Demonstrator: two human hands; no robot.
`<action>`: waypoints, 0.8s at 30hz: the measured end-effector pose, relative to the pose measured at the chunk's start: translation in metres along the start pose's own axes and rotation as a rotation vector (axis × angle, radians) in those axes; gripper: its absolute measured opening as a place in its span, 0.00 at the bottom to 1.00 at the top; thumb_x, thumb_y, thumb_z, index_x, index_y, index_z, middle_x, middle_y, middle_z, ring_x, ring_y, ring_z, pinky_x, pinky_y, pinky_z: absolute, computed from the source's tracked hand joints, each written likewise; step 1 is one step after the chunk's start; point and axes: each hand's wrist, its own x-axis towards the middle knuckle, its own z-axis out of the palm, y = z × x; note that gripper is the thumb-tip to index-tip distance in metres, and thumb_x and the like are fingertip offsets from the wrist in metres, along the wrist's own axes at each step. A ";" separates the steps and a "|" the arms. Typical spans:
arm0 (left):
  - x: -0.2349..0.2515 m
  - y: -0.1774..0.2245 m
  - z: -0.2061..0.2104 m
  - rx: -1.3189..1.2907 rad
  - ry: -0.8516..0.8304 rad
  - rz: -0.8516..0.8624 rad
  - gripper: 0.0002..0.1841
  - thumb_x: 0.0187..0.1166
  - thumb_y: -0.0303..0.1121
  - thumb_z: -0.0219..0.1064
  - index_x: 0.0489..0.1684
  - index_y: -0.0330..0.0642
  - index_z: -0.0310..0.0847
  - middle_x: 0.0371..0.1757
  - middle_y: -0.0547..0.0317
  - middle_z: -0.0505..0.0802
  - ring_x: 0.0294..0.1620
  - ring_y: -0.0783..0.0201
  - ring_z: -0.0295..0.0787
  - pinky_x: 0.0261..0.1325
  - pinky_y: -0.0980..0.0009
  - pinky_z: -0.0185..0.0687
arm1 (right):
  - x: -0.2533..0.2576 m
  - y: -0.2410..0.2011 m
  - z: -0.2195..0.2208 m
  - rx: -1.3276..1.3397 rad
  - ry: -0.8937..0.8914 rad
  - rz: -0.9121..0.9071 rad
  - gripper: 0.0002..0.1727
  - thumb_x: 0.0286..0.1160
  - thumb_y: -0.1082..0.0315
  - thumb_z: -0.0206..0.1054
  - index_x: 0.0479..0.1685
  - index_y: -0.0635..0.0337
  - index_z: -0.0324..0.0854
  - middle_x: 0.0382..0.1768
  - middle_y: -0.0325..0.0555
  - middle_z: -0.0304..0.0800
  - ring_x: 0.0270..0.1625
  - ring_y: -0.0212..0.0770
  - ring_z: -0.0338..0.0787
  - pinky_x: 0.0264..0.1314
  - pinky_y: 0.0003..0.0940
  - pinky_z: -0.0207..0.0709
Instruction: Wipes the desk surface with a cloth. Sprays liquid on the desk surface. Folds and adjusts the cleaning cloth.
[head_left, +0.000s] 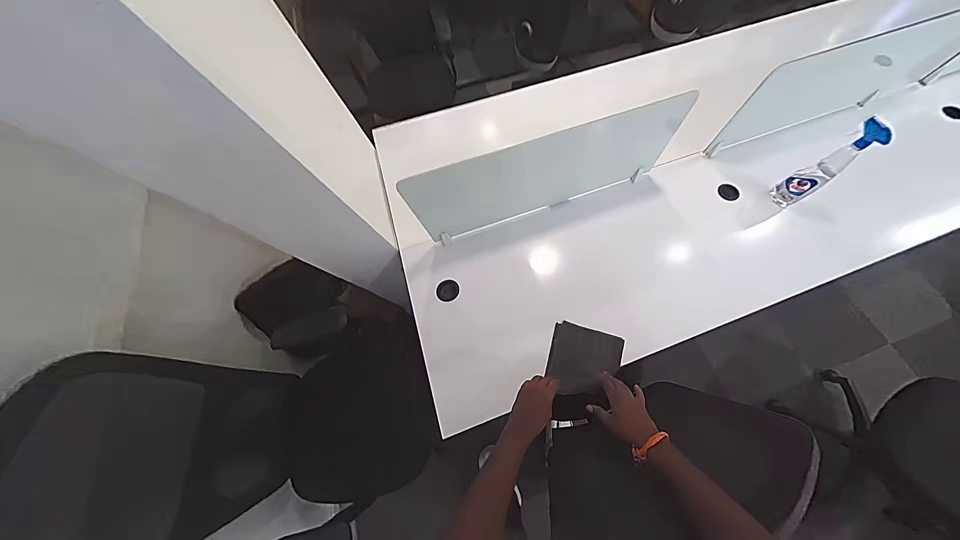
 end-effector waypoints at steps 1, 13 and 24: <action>-0.012 -0.011 0.016 -0.039 0.044 -0.017 0.19 0.83 0.25 0.54 0.65 0.43 0.86 0.65 0.51 0.92 0.70 0.50 0.87 0.70 0.50 0.81 | 0.007 0.001 0.007 0.018 0.085 -0.011 0.48 0.73 0.28 0.58 0.93 0.43 0.58 0.90 0.42 0.63 0.92 0.49 0.60 0.91 0.71 0.43; -0.133 -0.137 0.099 -0.215 0.766 -0.367 0.14 0.73 0.29 0.59 0.45 0.43 0.93 0.47 0.56 0.96 0.51 0.55 0.92 0.54 0.55 0.85 | 0.146 -0.018 0.092 -0.269 0.472 -0.051 0.52 0.68 0.19 0.41 0.93 0.37 0.59 0.94 0.57 0.48 0.95 0.68 0.45 0.85 0.82 0.35; -0.208 -0.231 0.071 -0.249 1.039 -0.577 0.15 0.75 0.29 0.57 0.46 0.42 0.93 0.51 0.52 0.96 0.54 0.52 0.90 0.61 0.55 0.82 | 0.162 -0.182 0.151 -0.215 0.585 -0.042 0.35 0.82 0.49 0.46 0.89 0.47 0.67 0.92 0.63 0.54 0.93 0.71 0.51 0.87 0.80 0.38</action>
